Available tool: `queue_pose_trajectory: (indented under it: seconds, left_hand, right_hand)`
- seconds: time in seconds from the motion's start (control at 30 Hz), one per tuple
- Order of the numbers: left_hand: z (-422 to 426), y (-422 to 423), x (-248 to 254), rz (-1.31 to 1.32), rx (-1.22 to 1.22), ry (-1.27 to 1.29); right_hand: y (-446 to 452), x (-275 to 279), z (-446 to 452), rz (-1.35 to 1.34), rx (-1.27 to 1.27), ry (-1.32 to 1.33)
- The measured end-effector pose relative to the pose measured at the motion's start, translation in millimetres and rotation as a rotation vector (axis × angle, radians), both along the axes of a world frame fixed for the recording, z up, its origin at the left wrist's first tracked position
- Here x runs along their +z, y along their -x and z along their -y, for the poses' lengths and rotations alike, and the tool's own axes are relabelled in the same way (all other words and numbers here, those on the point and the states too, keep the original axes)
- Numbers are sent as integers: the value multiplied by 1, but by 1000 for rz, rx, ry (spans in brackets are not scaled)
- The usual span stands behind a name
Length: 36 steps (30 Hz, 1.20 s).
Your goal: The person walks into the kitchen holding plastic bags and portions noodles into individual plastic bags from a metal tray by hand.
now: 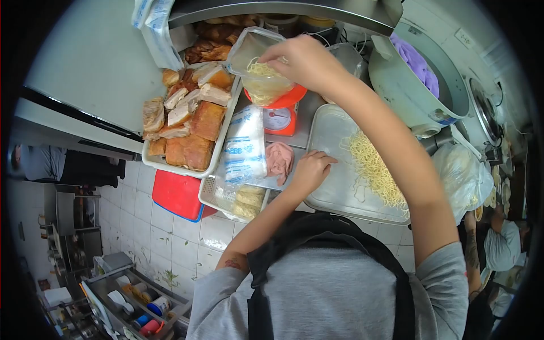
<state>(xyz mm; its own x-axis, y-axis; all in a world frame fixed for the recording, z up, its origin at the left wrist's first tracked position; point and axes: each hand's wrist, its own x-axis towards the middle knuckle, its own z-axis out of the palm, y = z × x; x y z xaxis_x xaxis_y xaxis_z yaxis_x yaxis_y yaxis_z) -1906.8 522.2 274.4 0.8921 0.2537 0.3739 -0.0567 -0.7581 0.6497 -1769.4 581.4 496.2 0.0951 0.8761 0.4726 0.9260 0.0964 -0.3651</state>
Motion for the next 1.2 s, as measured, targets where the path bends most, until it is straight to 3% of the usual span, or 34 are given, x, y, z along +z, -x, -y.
queue_pose_trajectory:
  seconds: [0.1,0.2,0.3,0.4,0.47,0.6,0.67,0.9,1.2]
  left_hand:
    - [0,8,9,62,-10,50]
    - [-3,23,10,131,25,79]
    - [-11,40,15,105,83,120]
    - [-16,55,17,91,134,149]
    - [-20,55,17,102,136,158]
    - [-22,52,19,105,102,166]
    - [-22,50,18,102,84,166]
    - [-20,48,7,0,42,219]
    - [-18,38,-5,-8,-3,235]
  right_hand:
    - [-1,-9,-61,393,-210,480]
    - [-5,-14,-73,464,-214,514]
    - [-8,9,-71,410,-234,455]
    - [-18,53,-60,132,-216,482]
    - [-39,76,-54,-41,-159,334]
    - [1,173,7,-170,-324,79]
    - [4,189,35,-99,-371,-177]
    - [-51,205,152,-63,-460,-488]
    - [-113,177,258,-209,-507,-558]
